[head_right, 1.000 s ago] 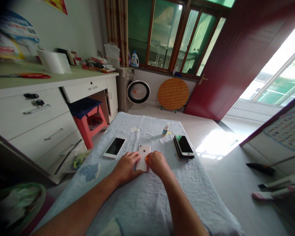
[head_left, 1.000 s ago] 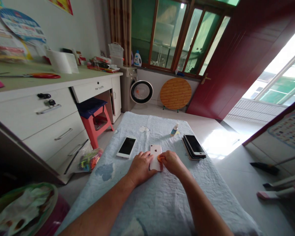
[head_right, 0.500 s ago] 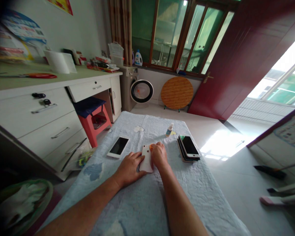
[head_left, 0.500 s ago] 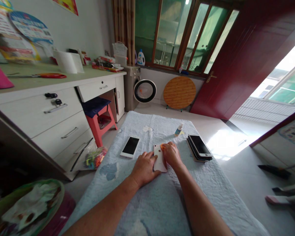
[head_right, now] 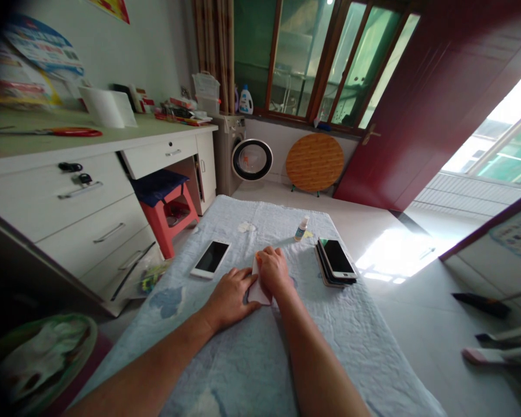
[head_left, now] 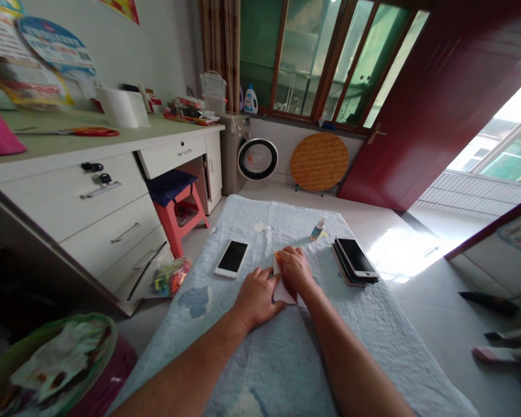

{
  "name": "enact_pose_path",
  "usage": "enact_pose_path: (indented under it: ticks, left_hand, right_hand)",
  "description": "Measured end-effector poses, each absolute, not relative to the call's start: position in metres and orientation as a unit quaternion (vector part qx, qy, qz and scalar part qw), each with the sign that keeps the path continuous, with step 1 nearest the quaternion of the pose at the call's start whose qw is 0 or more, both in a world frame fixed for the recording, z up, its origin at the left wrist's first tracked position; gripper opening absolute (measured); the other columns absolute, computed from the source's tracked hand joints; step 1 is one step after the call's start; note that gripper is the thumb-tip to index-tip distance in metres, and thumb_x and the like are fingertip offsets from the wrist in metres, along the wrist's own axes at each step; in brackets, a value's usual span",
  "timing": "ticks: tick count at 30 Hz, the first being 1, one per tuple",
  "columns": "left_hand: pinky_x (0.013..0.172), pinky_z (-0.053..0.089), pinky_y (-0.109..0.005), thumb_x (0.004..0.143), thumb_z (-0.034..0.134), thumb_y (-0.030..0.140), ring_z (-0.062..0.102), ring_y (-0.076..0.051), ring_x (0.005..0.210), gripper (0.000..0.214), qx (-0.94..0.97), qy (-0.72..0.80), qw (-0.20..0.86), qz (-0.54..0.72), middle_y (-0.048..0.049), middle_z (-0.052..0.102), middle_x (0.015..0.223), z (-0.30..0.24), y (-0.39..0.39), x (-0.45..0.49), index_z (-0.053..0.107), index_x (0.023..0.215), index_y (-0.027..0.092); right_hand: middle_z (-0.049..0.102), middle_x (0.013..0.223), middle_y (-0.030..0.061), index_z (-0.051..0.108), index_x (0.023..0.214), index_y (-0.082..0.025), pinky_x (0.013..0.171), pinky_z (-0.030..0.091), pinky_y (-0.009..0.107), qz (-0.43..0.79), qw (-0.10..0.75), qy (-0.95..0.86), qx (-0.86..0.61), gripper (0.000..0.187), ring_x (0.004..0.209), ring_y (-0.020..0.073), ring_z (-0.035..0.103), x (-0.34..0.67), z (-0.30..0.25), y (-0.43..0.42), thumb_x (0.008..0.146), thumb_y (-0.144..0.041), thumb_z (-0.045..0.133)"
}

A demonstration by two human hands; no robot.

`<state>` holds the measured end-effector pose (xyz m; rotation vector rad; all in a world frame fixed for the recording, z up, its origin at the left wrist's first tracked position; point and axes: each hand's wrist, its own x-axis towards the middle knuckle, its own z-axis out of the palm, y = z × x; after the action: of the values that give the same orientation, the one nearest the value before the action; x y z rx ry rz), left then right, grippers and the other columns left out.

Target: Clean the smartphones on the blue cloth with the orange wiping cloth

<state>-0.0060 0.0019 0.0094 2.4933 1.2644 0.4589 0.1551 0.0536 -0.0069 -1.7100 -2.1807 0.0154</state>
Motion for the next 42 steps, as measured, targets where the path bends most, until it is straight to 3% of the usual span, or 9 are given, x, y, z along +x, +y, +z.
enact_pose_path:
  ticks: [11, 19, 27, 35, 42]
  left_hand:
    - [0.096, 0.041, -0.041, 0.074, 0.070, 0.050, 0.051, -0.030, 0.107, 0.059, 0.862, 0.453, 0.159, 0.162, -0.0091, 0.059, 0.117, 0.012, 0.000, -0.005, 0.057, 0.124, 0.021]
    - [0.093, 0.042, -0.041, 0.075, 0.069, 0.052, 0.051, -0.031, 0.108, 0.050, 0.859, 0.463, 0.156, 0.152, -0.0084, 0.059, 0.115, 0.010, -0.001, -0.004, 0.061, 0.114, 0.024]
    - [0.095, 0.041, -0.041, 0.074, 0.070, 0.050, 0.051, -0.031, 0.110, 0.049, 0.861, 0.454, 0.161, 0.160, -0.0095, 0.058, 0.120, 0.009, 0.001, -0.004, 0.062, 0.112, 0.021]
    - [0.097, 0.041, -0.042, 0.073, 0.071, 0.049, 0.050, -0.031, 0.110, 0.061, 0.861, 0.452, 0.169, 0.160, -0.0095, 0.058, 0.120, 0.010, 0.001, -0.004, 0.056, 0.124, 0.020]
    - [0.095, 0.041, -0.042, 0.073, 0.070, 0.050, 0.051, -0.031, 0.109, 0.051, 0.855, 0.468, 0.167, 0.153, -0.0085, 0.059, 0.116, 0.011, -0.002, -0.002, 0.061, 0.116, 0.023]
  right_hand:
    - [0.066, 0.103, 0.0042, 0.070, 0.105, -0.024, 0.087, 0.033, 0.028, 0.041, 0.162, -0.794, -0.584, 0.023, 0.091, 0.0177, 0.052, 0.149, -0.002, 0.054, 0.094, -0.023, 0.049]
    - [0.065, 0.100, 0.0066, 0.068, 0.096, -0.021, 0.085, 0.031, 0.029, 0.029, 0.113, -0.741, -0.661, 0.022, 0.092, 0.0193, 0.050, 0.164, 0.005, 0.052, 0.095, -0.023, 0.046]
    - [0.065, 0.096, 0.0067, 0.068, 0.093, -0.020, 0.085, 0.030, 0.030, 0.024, 0.126, -0.736, -0.664, 0.022, 0.090, 0.0195, 0.049, 0.165, 0.000, 0.053, 0.095, -0.022, 0.046]
    - [0.064, 0.105, 0.0037, 0.067, 0.107, -0.026, 0.087, 0.032, 0.028, 0.051, 0.149, -0.790, -0.592, 0.025, 0.093, 0.0176, 0.050, 0.148, 0.001, 0.051, 0.098, -0.027, 0.044]
    - [0.064, 0.102, 0.0056, 0.069, 0.102, -0.024, 0.086, 0.031, 0.029, 0.038, 0.127, -0.767, -0.628, 0.026, 0.094, 0.0187, 0.049, 0.154, 0.002, 0.052, 0.098, -0.028, 0.043]
